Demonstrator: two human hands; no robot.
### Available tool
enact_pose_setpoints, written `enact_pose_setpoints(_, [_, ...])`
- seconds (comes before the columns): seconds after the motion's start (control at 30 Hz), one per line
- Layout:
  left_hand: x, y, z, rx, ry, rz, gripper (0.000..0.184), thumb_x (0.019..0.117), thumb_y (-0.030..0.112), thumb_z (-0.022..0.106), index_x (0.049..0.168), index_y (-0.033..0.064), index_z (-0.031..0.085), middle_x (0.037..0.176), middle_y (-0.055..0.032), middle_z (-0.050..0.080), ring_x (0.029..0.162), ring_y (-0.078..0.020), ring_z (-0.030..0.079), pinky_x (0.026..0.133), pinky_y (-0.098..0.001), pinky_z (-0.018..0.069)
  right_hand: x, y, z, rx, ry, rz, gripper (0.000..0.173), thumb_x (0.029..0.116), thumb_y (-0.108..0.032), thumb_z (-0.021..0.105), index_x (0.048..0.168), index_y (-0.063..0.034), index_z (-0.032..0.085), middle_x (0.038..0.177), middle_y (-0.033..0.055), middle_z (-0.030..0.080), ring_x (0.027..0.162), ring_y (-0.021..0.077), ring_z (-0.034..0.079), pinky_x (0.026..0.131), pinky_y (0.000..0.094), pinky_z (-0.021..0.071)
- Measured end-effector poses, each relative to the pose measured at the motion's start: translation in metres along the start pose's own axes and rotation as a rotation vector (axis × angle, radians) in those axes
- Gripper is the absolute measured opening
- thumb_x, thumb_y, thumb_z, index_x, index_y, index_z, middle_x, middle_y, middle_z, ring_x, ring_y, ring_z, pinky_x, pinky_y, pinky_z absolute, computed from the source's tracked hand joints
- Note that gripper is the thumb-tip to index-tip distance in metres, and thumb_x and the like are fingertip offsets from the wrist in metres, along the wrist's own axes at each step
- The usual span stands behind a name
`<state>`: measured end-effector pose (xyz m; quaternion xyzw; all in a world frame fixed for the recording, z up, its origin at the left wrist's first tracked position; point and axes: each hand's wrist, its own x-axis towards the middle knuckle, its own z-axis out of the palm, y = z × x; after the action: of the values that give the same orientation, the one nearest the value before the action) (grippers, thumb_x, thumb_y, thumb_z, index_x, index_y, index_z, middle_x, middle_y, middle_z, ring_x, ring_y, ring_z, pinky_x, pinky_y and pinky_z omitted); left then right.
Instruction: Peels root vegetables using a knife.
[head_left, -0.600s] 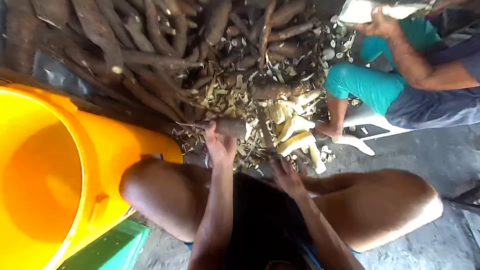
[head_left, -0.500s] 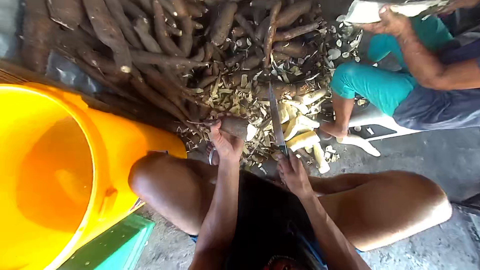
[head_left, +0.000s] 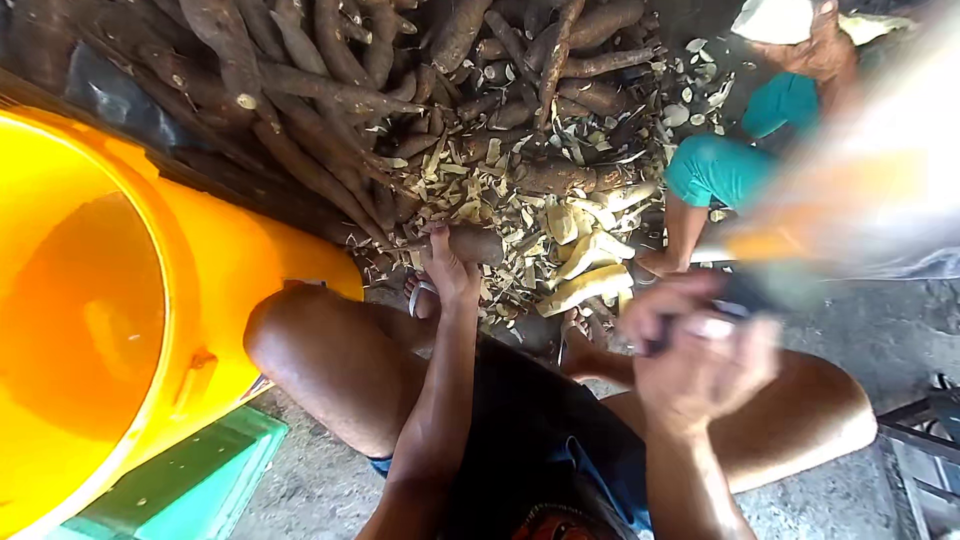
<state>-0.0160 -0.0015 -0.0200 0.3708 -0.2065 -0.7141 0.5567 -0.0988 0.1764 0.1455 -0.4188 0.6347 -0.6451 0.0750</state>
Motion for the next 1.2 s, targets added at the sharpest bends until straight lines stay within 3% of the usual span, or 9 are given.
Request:
enact_pose_setpoints(0.1, [-0.003,0.004,0.002,0.073,-0.042,0.047,0.01,0.1024,0.027,0.057,0.108,0.0182,0.057,0.101,0.001,0.067,0.096,-0.0137,0.067,0.087,-0.0396,0.0589,-0.036,0.034,0.013,-0.072,-0.047,0.064,0.034,0.1068,-0.039,0.052,0.106,-0.0087,0.066,0.072,-0.0009,0.065,0.059,0.0059,0.06,0.055,0.0238,0.0537])
enact_pose_setpoints(0.2, [-0.004,-0.002,-0.013,0.221,-0.089,0.125,0.015,0.1008,0.024,0.059,0.113,0.0165,0.058,0.107,0.0008,0.065,0.101,-0.013,0.064,0.089,-0.0373,0.0561,-0.102,0.103,0.029,-0.502,-0.59,0.659,0.046,0.1085,-0.034,0.045,0.136,0.0008,0.058,0.095,0.0168,0.07,0.085,0.0281,0.07,0.082,0.0491,0.0569])
enact_pose_setpoints(0.3, [0.002,-0.01,-0.023,0.159,-0.012,0.041,0.02,0.0976,0.026,0.063,0.113,0.0134,0.059,0.105,-0.0038,0.066,0.097,-0.0177,0.065,0.086,-0.0426,0.0578,-0.087,0.105,0.023,-0.609,-0.789,0.824,0.047,0.1084,-0.035,0.045,0.136,-0.0001,0.057,0.099,0.0192,0.071,0.093,0.0338,0.071,0.087,0.0538,0.0559])
enact_pose_setpoints(0.5, [0.011,0.013,-0.005,0.049,-0.111,-0.02,0.025,0.1043,0.038,0.055,0.114,0.0163,0.061,0.104,-0.0028,0.068,0.097,-0.0175,0.068,0.087,-0.0406,0.0591,-0.079,0.107,-0.005,0.692,-0.61,1.25,0.029,0.1095,-0.041,0.041,0.111,-0.0161,0.055,0.06,-0.01,0.04,0.039,-0.0016,0.036,0.036,0.0142,0.0353])
enact_pose_setpoints(0.73, [0.01,-0.002,-0.016,0.107,0.136,-0.042,0.041,0.1062,0.046,0.048,0.125,0.0109,0.056,0.112,-0.0082,0.065,0.105,-0.0209,0.065,0.092,-0.0482,0.0562,-0.067,0.09,0.026,-0.305,-0.626,0.765,0.042,0.1087,-0.039,0.043,0.123,-0.0039,0.061,0.077,0.0036,0.058,0.065,0.0145,0.058,0.065,0.0357,0.053])
enact_pose_setpoints(0.97, [0.013,0.001,-0.006,0.174,0.139,0.172,0.033,0.1089,0.029,0.049,0.13,0.0036,0.051,0.109,-0.0106,0.067,0.103,-0.0205,0.068,0.094,-0.044,0.0577,-0.049,0.035,0.042,-0.253,-0.109,0.117,0.044,0.1096,-0.044,0.044,0.116,-0.0016,0.055,0.07,-0.0017,0.054,0.056,0.0035,0.053,0.051,0.0236,0.0505])
enact_pose_setpoints(1.03, [0.009,0.001,-0.008,0.247,0.138,0.221,0.033,0.1077,0.033,0.05,0.125,0.0051,0.054,0.107,-0.008,0.066,0.1,-0.0181,0.067,0.092,-0.0427,0.0578,-0.087,0.074,0.052,-0.477,-0.326,0.384,0.039,0.1077,-0.031,0.048,0.116,0.0045,0.062,0.072,0.01,0.065,0.06,0.018,0.065,0.059,0.0368,0.0579])
enact_pose_setpoints(1.1, [0.0,0.007,-0.012,0.282,0.078,0.251,0.034,0.1063,0.04,0.052,0.123,0.0117,0.056,0.111,-0.0025,0.065,0.104,-0.0136,0.065,0.092,-0.039,0.0565,-0.12,0.12,0.049,-0.49,-0.719,0.959,0.042,0.1104,-0.029,0.041,0.139,0.0006,0.053,0.106,0.0211,0.068,0.096,0.0323,0.069,0.091,0.0513,0.0543])
enact_pose_setpoints(1.2, [0.005,0.028,-0.006,0.152,0.047,0.168,0.034,0.1066,0.041,0.051,0.125,0.0123,0.056,0.112,-0.0061,0.066,0.105,-0.0194,0.066,0.091,-0.0459,0.0582,-0.134,0.137,0.035,-0.371,-0.615,1.125,0.041,0.1093,-0.03,0.043,0.135,-0.0001,0.055,0.098,0.0183,0.066,0.084,0.0286,0.066,0.079,0.0495,0.0564])
